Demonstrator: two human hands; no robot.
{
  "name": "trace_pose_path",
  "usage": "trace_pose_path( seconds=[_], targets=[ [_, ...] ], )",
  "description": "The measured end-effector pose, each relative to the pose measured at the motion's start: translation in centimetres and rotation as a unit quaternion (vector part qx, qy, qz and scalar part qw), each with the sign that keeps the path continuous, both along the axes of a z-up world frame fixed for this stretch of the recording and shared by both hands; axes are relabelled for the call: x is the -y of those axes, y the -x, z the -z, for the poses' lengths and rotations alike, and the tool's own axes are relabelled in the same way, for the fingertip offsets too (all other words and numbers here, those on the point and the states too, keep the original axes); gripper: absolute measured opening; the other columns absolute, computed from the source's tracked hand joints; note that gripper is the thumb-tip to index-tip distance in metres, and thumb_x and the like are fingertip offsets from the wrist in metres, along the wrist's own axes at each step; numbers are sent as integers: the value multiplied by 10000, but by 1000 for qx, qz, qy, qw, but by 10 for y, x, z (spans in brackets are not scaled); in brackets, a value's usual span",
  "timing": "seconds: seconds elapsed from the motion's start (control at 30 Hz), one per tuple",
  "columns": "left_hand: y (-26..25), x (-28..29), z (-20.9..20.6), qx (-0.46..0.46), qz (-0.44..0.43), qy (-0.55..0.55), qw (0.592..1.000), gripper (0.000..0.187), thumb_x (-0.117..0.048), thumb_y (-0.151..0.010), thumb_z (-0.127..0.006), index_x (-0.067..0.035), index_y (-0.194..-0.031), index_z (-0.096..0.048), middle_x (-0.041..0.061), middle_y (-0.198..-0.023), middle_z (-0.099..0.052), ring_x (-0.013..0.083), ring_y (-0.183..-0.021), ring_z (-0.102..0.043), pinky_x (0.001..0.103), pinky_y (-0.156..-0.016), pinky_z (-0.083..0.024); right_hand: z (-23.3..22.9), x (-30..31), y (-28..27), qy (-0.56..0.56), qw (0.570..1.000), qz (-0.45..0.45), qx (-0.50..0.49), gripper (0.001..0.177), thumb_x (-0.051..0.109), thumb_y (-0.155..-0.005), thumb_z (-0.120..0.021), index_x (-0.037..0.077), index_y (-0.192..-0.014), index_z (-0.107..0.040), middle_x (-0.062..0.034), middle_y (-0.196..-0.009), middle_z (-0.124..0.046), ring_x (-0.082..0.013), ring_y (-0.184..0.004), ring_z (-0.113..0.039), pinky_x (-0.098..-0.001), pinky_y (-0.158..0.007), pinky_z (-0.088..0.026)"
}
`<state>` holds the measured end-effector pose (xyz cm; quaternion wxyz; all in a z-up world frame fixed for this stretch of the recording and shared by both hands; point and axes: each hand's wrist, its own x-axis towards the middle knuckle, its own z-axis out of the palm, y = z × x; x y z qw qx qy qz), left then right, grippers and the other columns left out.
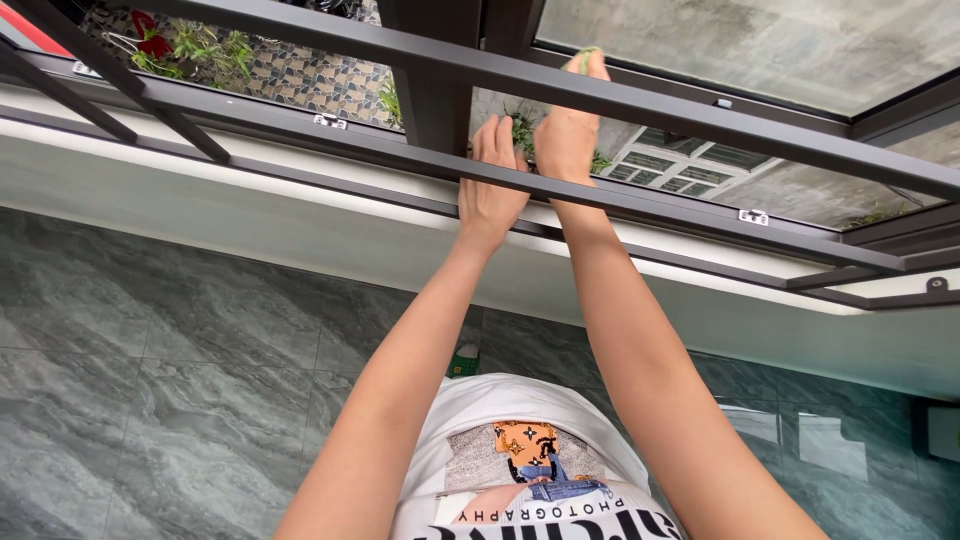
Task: Wiping down the metal grills and frame of a window using a cloth.
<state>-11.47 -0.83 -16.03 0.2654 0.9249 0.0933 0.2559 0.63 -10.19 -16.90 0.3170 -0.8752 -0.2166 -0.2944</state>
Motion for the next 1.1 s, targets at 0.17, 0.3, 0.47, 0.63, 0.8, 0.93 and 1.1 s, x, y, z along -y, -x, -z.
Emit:
trace_pose_path(
  seconds=[0.17, 0.3, 0.47, 0.63, 0.8, 0.93, 1.1],
  targets=[
    [5, -1, -5, -20, 20, 60, 998, 451, -214, -1036, -588, -18, -1436, -521, 209, -1578, -500, 370, -1499, -467, 521, -1150, -506, -62, -44, 34, -190, 938, -115, -266, 560, 278, -1182, -380, 1, -1660, -285, -162, -1736, -311, -287, -1633, -315, -370, -1366, -247],
    [-1, 0, 5, -7, 25, 26, 999, 456, -139, -994, -559, -23, -1435, -563, 189, -1542, -550, 356, -1468, -509, 543, -1121, -509, -23, -3, 6, 152, 984, -87, 14, 775, -187, -931, -574, -20, -1655, -352, -279, -1685, -349, -418, -1586, -382, -477, -1328, -407],
    [-2, -2, 9, -9, 21, -14, 1000, 437, -178, -1007, -680, -24, -1405, -582, 187, -1497, -584, 341, -1439, -532, 497, -1113, -529, -16, 53, 6, 203, 972, 99, 66, 966, -202, -671, -734, -31, -1583, -465, -222, -1635, -457, -364, -1522, -451, -433, -1178, -482],
    [2, 0, 8, -25, 22, -16, 999, 423, -213, -1023, -668, -35, -1399, -590, 191, -1465, -595, 343, -1431, -553, 479, -1075, -551, -10, 127, 34, 110, 993, 25, -21, 879, -223, -683, -584, 0, -1531, -528, -232, -1532, -475, -470, -1380, -457, -517, -1170, -453],
    [4, 0, 6, -25, 20, -32, 999, 418, -237, -1014, -666, -45, -1381, -612, 186, -1379, -629, 343, -1380, -603, 461, -1110, -509, -35, 202, 88, -118, 987, -100, -41, 486, -82, -1034, -561, -43, -1516, -606, -268, -1511, -497, -457, -1435, -484, -540, -1219, -359],
    [5, 2, 5, -5, 15, -54, 998, 396, -219, -999, -682, -24, -1339, -628, 177, -1335, -672, 346, -1332, -621, 471, -1085, -524, -66, 229, 76, -209, 977, -43, -18, 636, -4, -940, -400, 23, -1552, -570, -208, -1517, -442, -343, -1464, -460, -463, -1251, -355],
    [5, -1, -6, -3, 19, -42, 999, 341, -183, -995, -695, -10, -1281, -629, 159, -1309, -695, 357, -1272, -627, 489, -1035, -522, -88, 205, 8, -140, 980, -141, 25, 453, -95, -1053, -480, 18, -1462, -637, -182, -1474, -539, -329, -1408, -497, -428, -1206, -445]
  ],
)
